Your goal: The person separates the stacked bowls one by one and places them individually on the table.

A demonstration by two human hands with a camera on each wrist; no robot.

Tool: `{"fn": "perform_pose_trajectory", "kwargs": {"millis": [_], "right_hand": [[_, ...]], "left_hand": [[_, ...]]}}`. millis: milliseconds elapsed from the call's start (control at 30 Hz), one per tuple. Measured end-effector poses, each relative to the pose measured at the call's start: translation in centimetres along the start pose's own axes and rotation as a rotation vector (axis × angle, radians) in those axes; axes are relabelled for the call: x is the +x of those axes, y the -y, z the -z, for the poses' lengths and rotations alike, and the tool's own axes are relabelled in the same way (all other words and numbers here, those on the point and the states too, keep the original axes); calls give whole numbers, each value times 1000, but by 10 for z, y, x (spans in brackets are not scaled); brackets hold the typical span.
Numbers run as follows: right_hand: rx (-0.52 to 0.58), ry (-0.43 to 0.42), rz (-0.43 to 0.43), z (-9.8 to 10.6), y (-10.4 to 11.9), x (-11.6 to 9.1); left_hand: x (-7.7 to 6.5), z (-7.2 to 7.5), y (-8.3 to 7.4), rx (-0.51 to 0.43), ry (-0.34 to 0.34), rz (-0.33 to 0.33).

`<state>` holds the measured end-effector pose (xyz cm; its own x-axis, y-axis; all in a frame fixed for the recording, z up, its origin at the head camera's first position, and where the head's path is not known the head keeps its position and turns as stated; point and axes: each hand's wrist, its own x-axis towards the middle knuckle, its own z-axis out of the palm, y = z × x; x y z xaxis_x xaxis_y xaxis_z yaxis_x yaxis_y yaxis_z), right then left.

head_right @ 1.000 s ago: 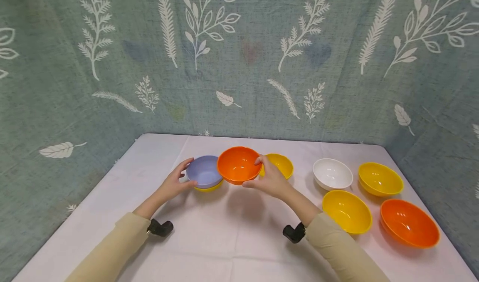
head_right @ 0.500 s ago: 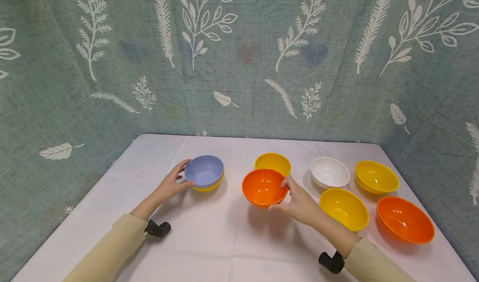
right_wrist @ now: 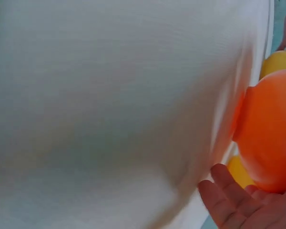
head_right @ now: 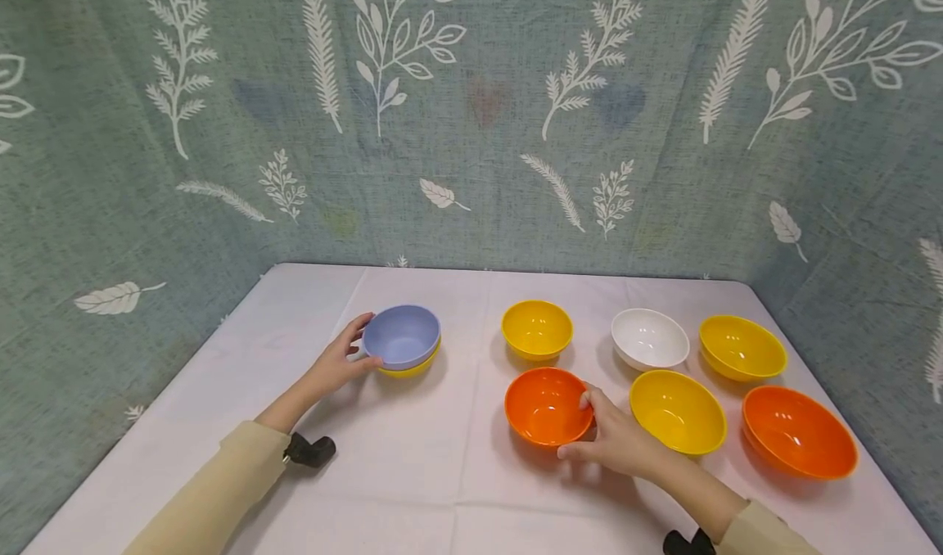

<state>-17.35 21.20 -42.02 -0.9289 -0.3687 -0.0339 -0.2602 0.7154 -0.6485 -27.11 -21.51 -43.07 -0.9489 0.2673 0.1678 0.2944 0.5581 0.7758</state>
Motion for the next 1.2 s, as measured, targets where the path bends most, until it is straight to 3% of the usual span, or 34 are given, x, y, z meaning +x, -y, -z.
{"fn": "perform_pose_trajectory", "kwargs": {"millis": [233,400,500,667,800,933,1067,1200], "right_hand": [[3,31,-8,1,1,0],[-3,111,-116,10,12,-4],[-42,114,-160,19,23,-7],[-119,25,-73,32,49,0],[-116,-41,29,31,75,18],[-36,-74,95,22,96,44],[63,-58,112,8,115,77],[66,-28,85,-8,129,111]], "left_hand": [[-2,-1,1,-4,43,32],[-3,-1,0,-10,68,59],[-3,-1,2,-28,74,66],[-2,0,4,-12,91,87],[-2,5,6,-2,110,100],[-1,8,9,-9,146,97],[0,9,11,-25,190,82],[3,7,9,-18,218,64]]}}
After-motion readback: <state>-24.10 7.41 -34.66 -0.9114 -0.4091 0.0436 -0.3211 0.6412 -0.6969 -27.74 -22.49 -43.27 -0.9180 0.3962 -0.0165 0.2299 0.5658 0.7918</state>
